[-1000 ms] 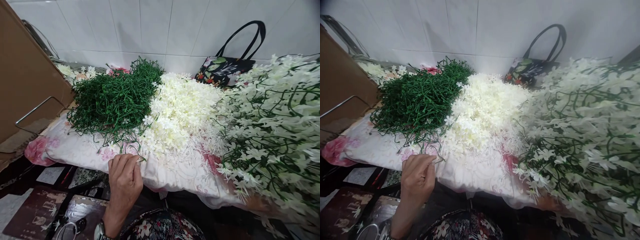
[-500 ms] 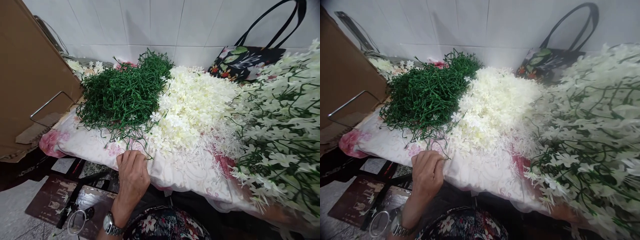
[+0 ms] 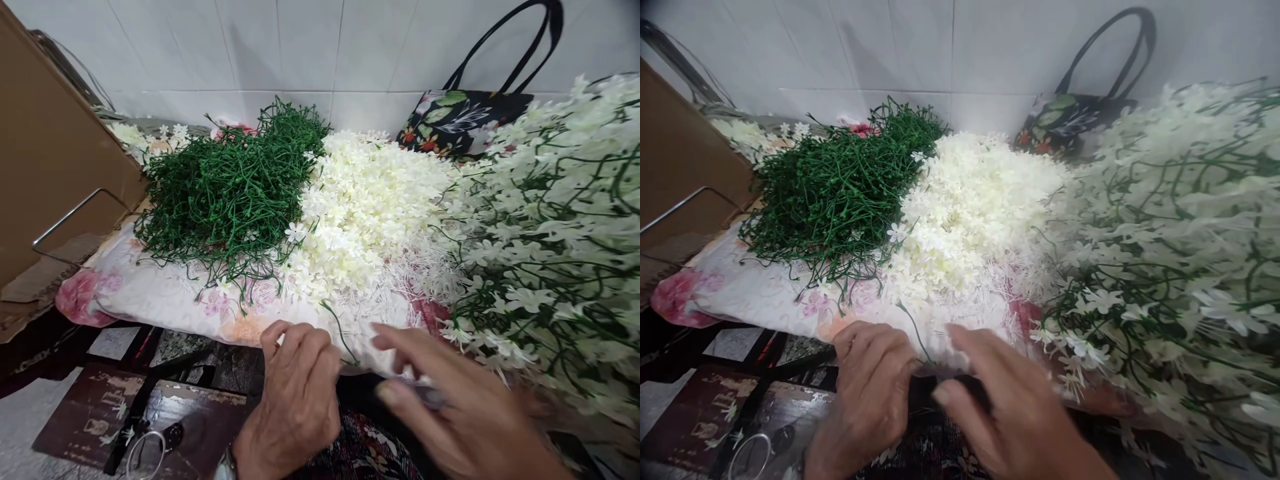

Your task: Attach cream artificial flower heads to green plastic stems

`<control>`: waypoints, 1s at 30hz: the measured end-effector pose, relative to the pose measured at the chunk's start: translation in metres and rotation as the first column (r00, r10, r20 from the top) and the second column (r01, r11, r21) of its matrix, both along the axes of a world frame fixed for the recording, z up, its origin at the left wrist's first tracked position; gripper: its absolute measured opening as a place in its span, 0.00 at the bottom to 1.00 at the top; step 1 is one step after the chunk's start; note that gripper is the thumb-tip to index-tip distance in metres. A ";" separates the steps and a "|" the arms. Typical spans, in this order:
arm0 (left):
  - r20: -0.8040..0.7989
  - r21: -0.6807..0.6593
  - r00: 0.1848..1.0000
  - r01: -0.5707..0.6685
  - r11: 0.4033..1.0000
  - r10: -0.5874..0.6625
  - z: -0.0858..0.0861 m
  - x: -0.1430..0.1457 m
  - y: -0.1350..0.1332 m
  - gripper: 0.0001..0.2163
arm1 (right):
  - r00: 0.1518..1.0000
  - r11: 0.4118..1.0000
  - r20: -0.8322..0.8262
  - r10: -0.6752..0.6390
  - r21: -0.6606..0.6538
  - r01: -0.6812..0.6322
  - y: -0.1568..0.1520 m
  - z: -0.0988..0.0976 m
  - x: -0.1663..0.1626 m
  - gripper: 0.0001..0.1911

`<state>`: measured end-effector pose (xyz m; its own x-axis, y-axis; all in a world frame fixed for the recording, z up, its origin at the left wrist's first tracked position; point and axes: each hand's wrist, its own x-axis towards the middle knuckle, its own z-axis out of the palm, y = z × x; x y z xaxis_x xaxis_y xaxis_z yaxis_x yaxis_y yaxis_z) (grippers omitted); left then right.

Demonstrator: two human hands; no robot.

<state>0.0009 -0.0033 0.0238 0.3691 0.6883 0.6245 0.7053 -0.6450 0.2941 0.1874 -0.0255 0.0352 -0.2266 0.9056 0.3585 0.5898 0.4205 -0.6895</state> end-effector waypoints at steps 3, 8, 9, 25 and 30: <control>0.007 0.026 0.999 0.035 0.999 -0.036 0.000 0.008 -0.005 0.09 | 0.989 0.972 -0.090 0.119 -0.192 -0.134 0.014 -0.004 -0.022 0.08; 0.117 0.138 0.993 -0.030 0.990 0.014 -0.005 -0.007 -0.016 0.12 | 0.919 0.872 -0.392 -0.039 -0.463 -0.160 0.010 -0.016 -0.031 0.14; 0.153 0.157 0.988 -0.050 0.986 0.026 -0.006 -0.013 -0.020 0.13 | 0.889 0.854 -0.448 -0.091 -0.494 -0.161 0.008 -0.017 -0.030 0.15; 0.833 -0.553 0.363 0.539 0.636 0.417 -0.004 0.007 -0.002 0.07 | 0.976 0.967 -0.039 0.215 -0.129 -0.218 0.014 -0.019 -0.040 0.13; 0.673 -0.630 0.630 0.215 0.746 0.387 -0.005 -0.010 0.019 0.07 | 0.932 0.978 0.363 0.006 0.194 -0.082 0.038 -0.017 -0.019 0.09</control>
<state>-0.0093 0.0162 0.0185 -0.0853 0.9947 0.0567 0.0866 -0.0493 0.9950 0.1681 0.0129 0.0185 -0.4126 0.8082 0.4201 0.7588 0.5601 -0.3324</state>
